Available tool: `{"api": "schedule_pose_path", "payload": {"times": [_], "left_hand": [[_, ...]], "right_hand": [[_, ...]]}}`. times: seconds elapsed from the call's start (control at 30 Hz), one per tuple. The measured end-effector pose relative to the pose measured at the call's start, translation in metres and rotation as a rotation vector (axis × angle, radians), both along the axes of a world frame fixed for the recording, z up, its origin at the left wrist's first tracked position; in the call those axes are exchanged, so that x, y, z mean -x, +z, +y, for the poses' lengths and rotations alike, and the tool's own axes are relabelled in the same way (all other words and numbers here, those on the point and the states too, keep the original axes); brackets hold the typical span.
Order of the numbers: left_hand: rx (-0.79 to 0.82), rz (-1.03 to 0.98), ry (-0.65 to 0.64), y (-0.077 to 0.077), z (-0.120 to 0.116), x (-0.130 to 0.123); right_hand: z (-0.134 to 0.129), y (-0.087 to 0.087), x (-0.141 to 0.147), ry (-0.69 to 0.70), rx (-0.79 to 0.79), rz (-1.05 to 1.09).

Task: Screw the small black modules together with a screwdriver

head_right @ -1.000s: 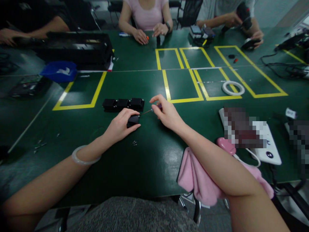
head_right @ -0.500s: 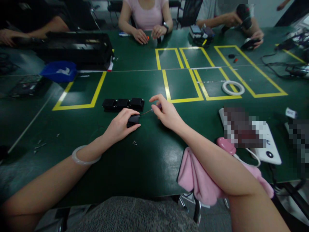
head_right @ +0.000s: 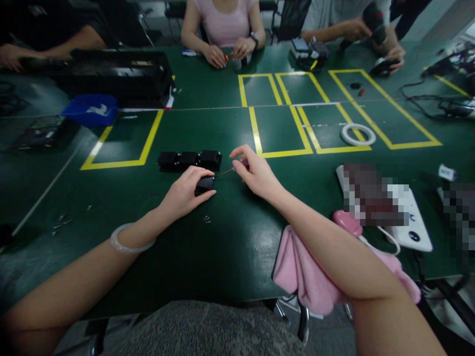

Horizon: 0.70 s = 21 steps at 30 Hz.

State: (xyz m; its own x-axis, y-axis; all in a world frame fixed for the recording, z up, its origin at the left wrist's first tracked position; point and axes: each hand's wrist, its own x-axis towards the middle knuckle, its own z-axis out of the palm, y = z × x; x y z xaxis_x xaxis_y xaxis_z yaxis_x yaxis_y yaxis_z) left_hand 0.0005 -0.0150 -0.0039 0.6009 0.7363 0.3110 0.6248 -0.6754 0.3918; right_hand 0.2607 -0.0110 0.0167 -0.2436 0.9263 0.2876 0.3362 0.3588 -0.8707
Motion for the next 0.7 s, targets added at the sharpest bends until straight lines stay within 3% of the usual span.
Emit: {"api": "schedule_pose_path", "payload": {"times": [0.2,0.43,0.7], "left_hand": [[0.0,0.008,0.001,0.0,0.0001,0.0002],[-0.002,-0.006,0.004,-0.0018,0.0007,0.0003],[0.005,-0.004,0.006,-0.0007,0.0004,-0.0001]], "right_hand": [[-0.0004,0.0003,-0.0002,-0.022,0.065,-0.045],[0.0006,-0.0008,-0.0005,-0.004,-0.026,-0.007],[0.0007,-0.0022,-0.0002,-0.018,0.012,-0.03]]}}
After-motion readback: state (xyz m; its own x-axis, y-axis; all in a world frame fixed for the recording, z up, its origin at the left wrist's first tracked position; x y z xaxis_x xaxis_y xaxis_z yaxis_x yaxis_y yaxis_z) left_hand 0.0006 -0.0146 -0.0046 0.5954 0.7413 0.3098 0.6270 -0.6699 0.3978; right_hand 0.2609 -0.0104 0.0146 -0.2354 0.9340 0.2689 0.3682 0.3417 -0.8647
